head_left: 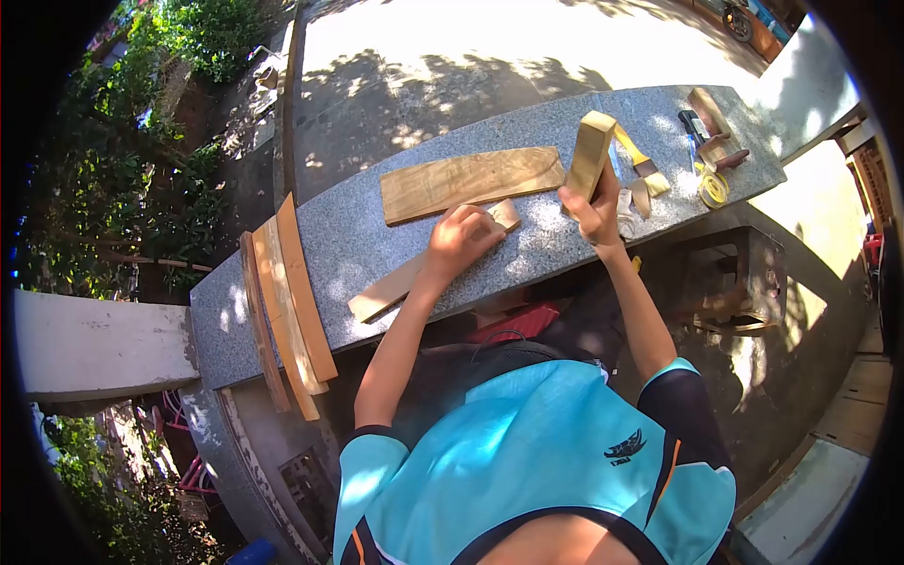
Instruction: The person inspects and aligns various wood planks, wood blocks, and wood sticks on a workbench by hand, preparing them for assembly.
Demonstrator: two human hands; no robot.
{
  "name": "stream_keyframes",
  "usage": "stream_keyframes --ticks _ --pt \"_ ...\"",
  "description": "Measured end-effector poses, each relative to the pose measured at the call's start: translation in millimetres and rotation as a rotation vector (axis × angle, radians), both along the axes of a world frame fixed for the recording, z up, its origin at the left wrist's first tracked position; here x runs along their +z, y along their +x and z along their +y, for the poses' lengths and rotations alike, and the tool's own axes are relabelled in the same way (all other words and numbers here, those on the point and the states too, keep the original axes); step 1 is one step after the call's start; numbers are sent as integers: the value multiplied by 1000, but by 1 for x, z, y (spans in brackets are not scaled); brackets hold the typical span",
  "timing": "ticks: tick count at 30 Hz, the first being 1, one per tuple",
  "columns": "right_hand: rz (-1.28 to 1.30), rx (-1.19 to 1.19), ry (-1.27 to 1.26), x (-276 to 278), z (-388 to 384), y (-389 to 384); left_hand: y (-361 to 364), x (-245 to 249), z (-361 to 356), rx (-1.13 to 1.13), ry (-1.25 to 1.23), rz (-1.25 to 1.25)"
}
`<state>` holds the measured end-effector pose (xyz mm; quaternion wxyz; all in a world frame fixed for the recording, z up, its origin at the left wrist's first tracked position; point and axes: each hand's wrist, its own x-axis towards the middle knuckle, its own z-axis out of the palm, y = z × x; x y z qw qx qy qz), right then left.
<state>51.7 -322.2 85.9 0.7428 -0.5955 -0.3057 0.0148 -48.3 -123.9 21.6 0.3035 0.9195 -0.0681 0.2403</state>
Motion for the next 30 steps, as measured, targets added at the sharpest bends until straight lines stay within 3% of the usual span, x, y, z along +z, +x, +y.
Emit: stream_keyframes --ticks 2,5,8,11,18,22,23,25,26,30 --pt "-80 -35 9 -11 4 5 1 8 -4 34 -14 -4" --pt "13 -14 -7 -5 5 3 2 3 3 -36 -36 64" --pt "7 -14 16 -5 5 4 8 7 5 -96 32 108" --pt "0 -47 19 -10 2 7 21 -12 10 -172 273 67" --pt "64 -24 21 -8 -5 3 23 -21 18 -145 358 28" --pt "-137 82 -291 9 -1 0 36 -4 30 -81 51 176" --pt "-238 145 -544 21 -3 -1 44 5 34 -35 207 99" --pt "-459 243 -720 16 7 -8 59 21 42 56 516 -56" --pt "-512 279 -841 9 15 -12 70 4 57 15 411 171" --pt "-740 297 -1125 -24 54 -29 69 16 66 62 389 314"
